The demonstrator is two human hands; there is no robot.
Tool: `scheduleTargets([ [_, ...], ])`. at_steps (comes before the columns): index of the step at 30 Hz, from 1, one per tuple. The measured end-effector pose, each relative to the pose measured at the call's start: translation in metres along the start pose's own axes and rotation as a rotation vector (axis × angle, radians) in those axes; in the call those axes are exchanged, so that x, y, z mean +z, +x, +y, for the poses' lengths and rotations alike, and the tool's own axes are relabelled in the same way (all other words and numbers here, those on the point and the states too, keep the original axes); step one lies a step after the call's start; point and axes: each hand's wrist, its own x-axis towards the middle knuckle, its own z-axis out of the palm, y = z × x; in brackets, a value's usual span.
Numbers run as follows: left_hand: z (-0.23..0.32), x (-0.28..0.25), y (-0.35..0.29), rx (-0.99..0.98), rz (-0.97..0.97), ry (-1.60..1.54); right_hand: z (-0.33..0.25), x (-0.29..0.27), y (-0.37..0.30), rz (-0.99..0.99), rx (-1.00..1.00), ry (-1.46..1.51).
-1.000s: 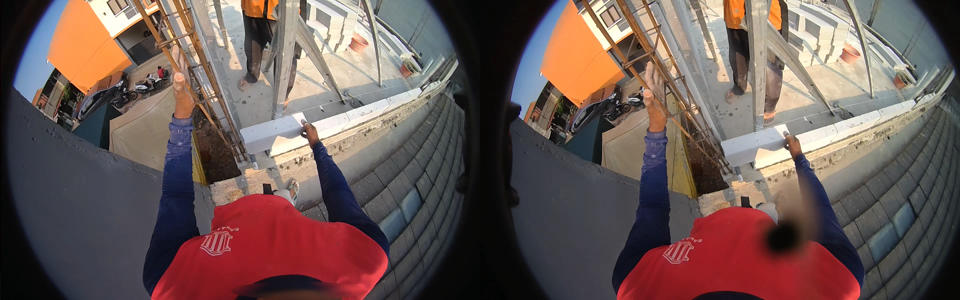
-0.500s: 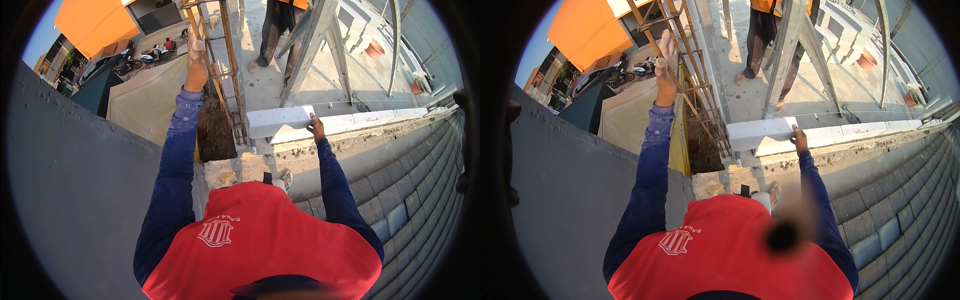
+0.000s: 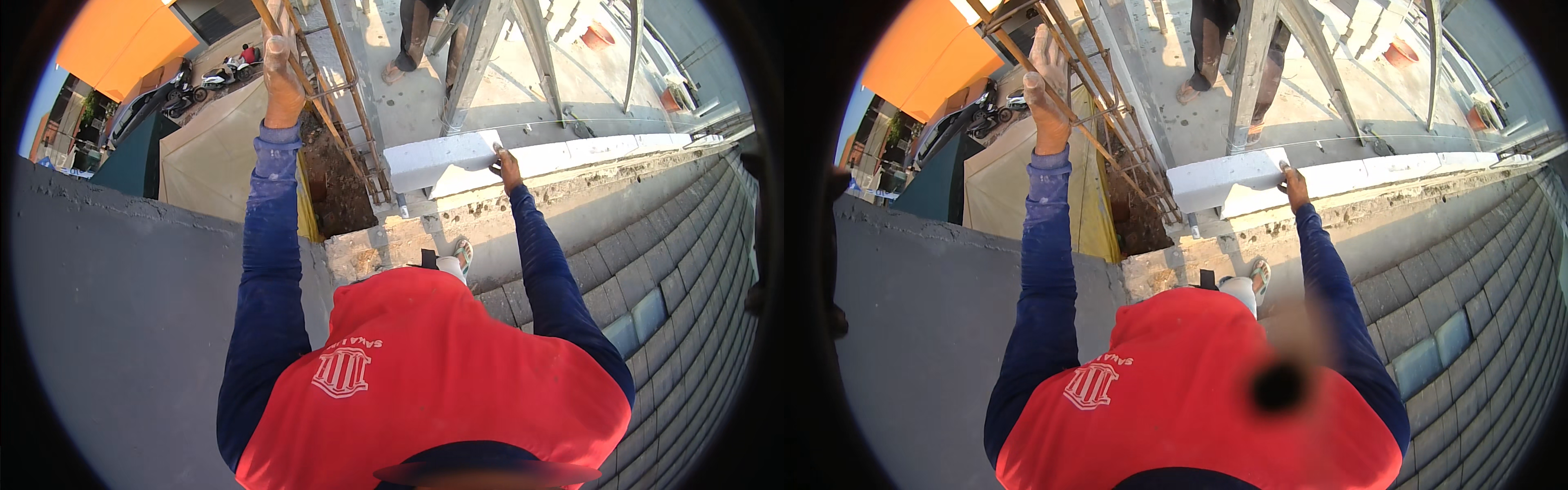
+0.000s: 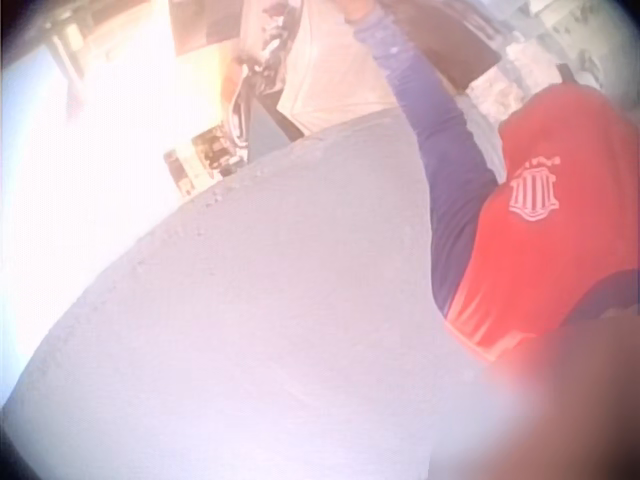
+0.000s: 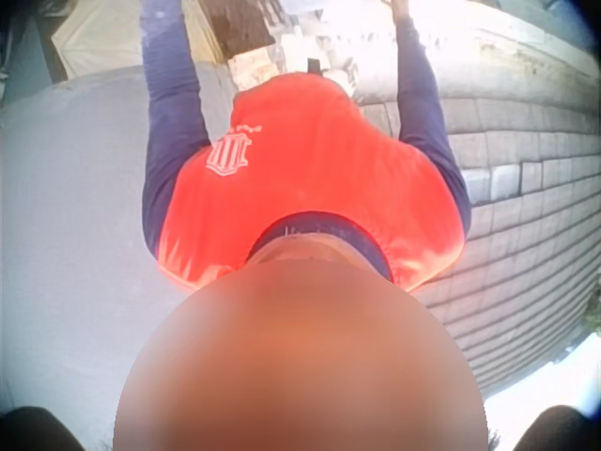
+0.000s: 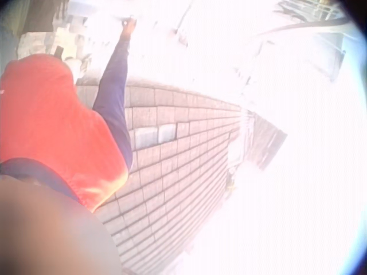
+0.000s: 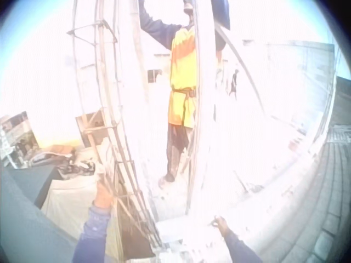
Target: The person places white rectangular roof tiles onto a curved metal frame on a rooftop. They use a trowel to apply mortar or adhesive to the frame before positioning each tile and tapping it into place.
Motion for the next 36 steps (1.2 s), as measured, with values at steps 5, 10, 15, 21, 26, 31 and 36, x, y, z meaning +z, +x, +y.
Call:
scheduleTargets([
  [5,0.004,0.004,-0.002,-0.048,0.048,-0.022,-0.002,0.0,-0.001,-0.007,0.007,-0.001],
  [10,0.003,0.001,-0.003,-0.011,-0.015,-0.004,-0.005,0.001,-0.003,0.013,0.018,-0.024],
  [15,0.013,0.012,0.001,0.044,-0.01,-0.001,-0.003,0.001,-0.002,-0.007,0.004,-0.012],
  [21,0.027,0.03,-0.008,-0.009,0.048,0.056,0.002,-0.002,0.002,-0.01,0.018,-0.014],
  [26,0.015,0.01,0.002,0.031,-0.019,-0.011,0.004,-0.003,0.002,-0.015,-0.017,-0.004],
  [31,0.0,0.001,0.001,0.018,-0.021,-0.028,0.001,-0.002,0.001,0.008,0.027,-0.009],
  [36,0.0,0.002,0.002,0.019,-0.007,-0.044,0.001,-0.002,0.0,0.008,0.012,-0.007],
])
